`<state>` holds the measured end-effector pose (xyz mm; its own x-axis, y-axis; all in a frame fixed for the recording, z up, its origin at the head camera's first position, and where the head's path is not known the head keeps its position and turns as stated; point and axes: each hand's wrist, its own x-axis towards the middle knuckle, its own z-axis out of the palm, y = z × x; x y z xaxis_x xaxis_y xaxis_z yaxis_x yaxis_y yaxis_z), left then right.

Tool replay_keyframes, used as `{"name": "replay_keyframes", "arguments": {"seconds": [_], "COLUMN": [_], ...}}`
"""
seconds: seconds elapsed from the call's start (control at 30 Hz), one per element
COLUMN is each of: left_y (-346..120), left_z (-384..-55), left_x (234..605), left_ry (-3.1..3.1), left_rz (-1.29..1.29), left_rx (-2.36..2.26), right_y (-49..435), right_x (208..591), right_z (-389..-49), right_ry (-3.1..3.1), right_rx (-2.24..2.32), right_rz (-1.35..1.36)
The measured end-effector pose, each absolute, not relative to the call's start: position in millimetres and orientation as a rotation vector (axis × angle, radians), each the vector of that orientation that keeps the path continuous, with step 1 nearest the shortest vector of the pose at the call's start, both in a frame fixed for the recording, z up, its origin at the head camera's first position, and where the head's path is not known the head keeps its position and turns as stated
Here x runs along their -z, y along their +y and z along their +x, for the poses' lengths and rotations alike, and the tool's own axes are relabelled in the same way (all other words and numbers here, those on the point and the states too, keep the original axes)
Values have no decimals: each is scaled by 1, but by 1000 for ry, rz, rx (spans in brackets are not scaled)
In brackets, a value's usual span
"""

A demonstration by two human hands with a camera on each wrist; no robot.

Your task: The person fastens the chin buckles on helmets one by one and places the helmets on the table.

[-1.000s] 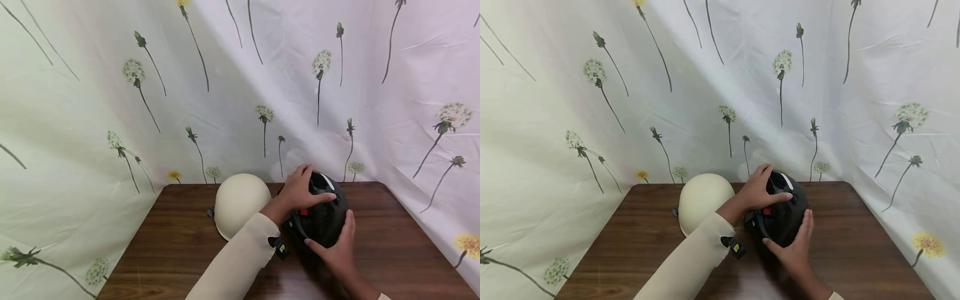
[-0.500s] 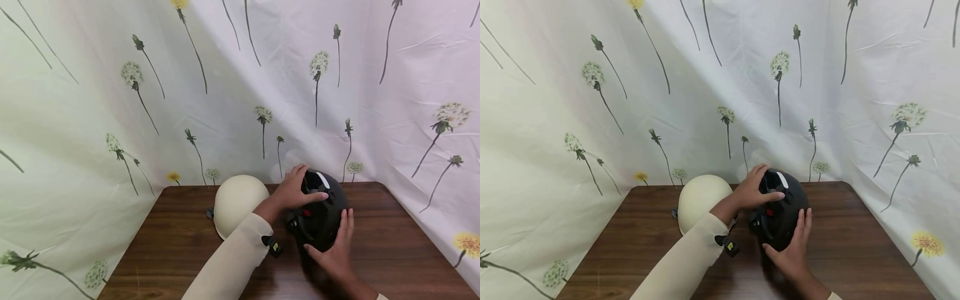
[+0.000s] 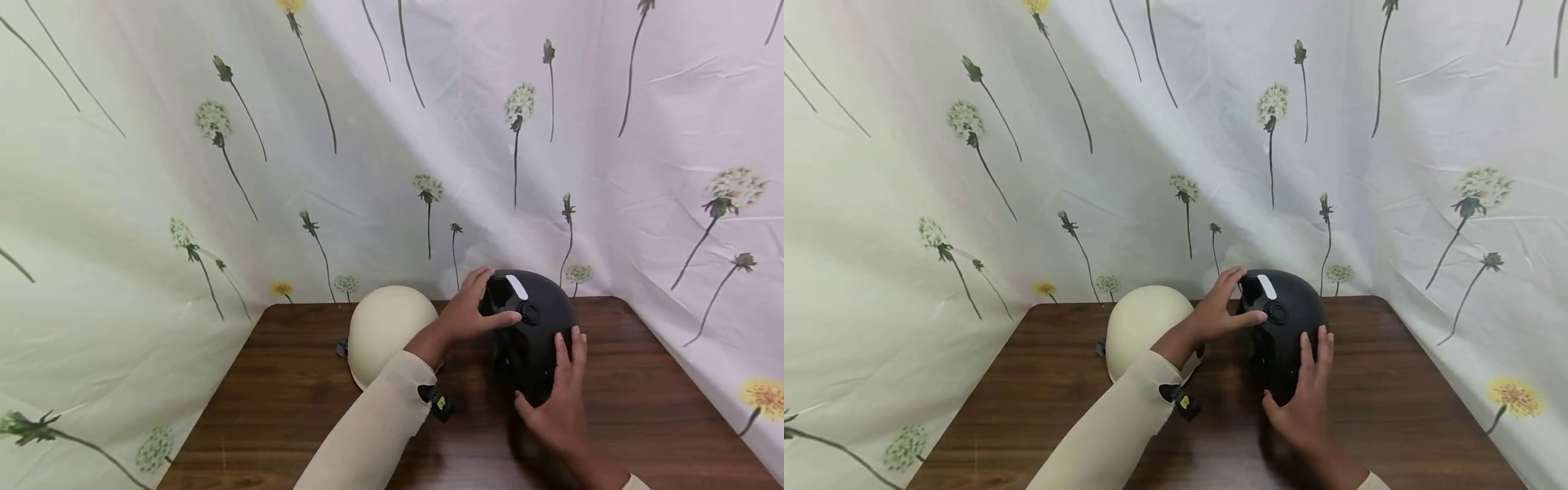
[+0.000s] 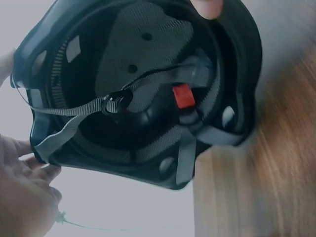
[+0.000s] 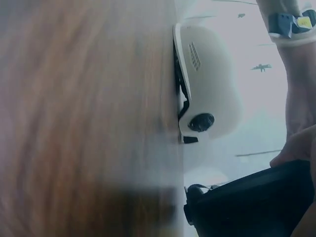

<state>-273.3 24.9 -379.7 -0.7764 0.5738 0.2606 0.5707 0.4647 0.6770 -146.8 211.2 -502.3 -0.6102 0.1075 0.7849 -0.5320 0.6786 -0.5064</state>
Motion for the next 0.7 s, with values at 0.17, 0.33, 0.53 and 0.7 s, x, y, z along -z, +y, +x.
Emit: {"name": "replay_keyframes", "arguments": {"seconds": [0.17, 0.33, 0.53, 0.7], "left_y": [18, 14, 9, 9], "left_z": [-275, -276, -278, -279], "left_x": [388, 394, 403, 410], "left_ry": [2656, 2641, 2555, 2527], "left_rz": [1018, 1009, 997, 966], "left_rx": [-1295, -1339, -1447, -1488], "right_y": [218, 224, 231, 235], "right_x": [500, 498, 496, 496], "right_z": [-150, -150, -150, -153], "right_ry": [-2040, -2103, -2123, -2100], "right_rx": [-866, -833, -778, -724], "right_rz": [351, 345, 411, 453]}}
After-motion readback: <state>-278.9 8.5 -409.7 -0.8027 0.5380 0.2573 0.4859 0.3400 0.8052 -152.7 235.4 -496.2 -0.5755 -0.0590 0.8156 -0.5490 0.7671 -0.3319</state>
